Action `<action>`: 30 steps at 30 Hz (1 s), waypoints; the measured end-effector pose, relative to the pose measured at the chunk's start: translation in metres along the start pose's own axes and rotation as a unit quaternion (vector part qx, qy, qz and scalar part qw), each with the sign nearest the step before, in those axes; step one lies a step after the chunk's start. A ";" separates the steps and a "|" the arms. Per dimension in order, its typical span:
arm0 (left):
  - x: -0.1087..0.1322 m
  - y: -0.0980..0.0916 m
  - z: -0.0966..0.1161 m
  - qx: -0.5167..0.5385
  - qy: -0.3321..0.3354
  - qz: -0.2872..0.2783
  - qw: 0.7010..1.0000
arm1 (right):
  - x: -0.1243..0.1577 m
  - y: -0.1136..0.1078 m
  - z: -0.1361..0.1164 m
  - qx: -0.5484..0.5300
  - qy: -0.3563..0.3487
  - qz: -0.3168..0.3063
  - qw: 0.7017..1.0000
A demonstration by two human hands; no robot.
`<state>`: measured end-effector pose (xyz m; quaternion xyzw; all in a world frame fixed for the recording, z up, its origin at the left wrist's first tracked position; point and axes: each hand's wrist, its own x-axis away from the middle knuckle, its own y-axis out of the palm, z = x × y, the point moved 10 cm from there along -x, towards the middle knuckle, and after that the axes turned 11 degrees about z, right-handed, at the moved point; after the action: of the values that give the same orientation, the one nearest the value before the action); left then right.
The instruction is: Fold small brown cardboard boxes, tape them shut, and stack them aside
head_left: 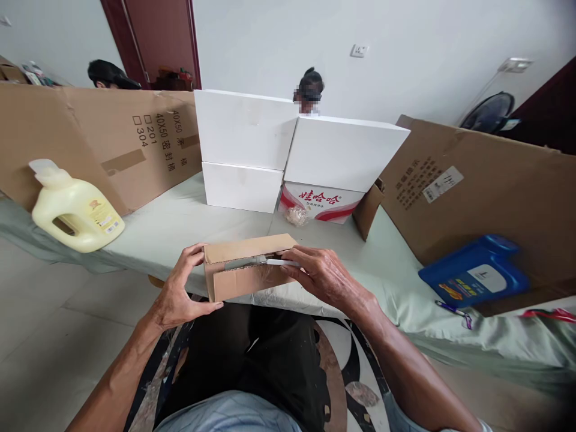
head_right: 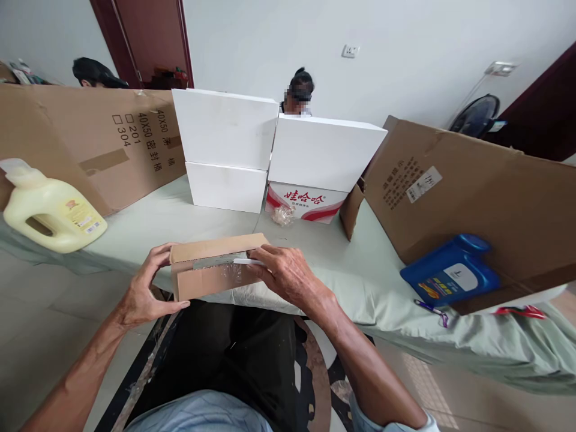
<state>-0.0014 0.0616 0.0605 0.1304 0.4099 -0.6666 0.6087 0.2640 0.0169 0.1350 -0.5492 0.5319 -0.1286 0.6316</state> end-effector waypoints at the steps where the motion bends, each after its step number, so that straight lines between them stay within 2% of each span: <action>1: 0.000 0.000 0.000 -0.006 -0.002 -0.002 1.000 | -0.001 -0.001 -0.001 0.018 -0.003 -0.002 1.000; 3: 0.000 -0.002 -0.002 -0.018 -0.006 -0.007 1.000 | -0.002 -0.008 0.003 0.055 -0.004 -0.002 0.998; 5: 0.002 -0.005 -0.007 -0.032 -0.013 -0.007 0.999 | -0.001 -0.018 0.018 0.069 0.014 0.012 0.997; 7: 0.004 -0.010 -0.013 -0.044 -0.018 -0.001 0.999 | 0.006 -0.027 0.048 0.059 0.058 0.043 0.996; 9: 0.006 -0.015 -0.016 -0.050 -0.021 0.006 0.999 | 0.022 -0.024 0.090 0.047 0.131 0.070 0.988; 12: 0.008 -0.017 -0.019 -0.053 -0.032 0.003 0.998 | 0.059 0.011 0.156 0.047 0.269 0.069 0.959; 14: 0.008 -0.017 -0.019 -0.058 -0.035 -0.005 0.998 | 0.080 0.042 0.179 0.045 0.312 0.064 0.947; 16: 0.007 -0.017 -0.014 -0.064 -0.020 -0.009 0.998 | 0.091 0.066 0.188 0.034 0.319 0.069 0.945; 19: 0.004 -0.017 -0.010 -0.074 0.006 -0.014 0.997 | 0.088 0.078 0.182 -0.003 0.309 0.098 0.946; 22: -0.002 -0.020 -0.012 -0.090 0.012 -0.023 0.996 | 0.063 0.063 0.158 -0.055 0.278 0.144 0.948; 24: -0.008 -0.021 -0.014 -0.100 0.017 -0.038 0.994 | 0.038 0.048 0.128 -0.109 0.221 0.173 0.954; 27: -0.020 -0.020 -0.017 -0.114 0.022 -0.082 0.990 | 0.000 0.033 0.072 -0.174 0.095 0.188 0.962; 30: -0.037 -0.020 -0.016 -0.137 0.009 -0.099 0.986 | -0.022 0.037 0.037 -0.161 0.028 0.166 0.972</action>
<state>-0.0164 0.0976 0.0827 0.0105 0.5140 -0.6597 0.5482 0.2697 0.0677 0.1093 -0.5443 0.6465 0.0503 0.5321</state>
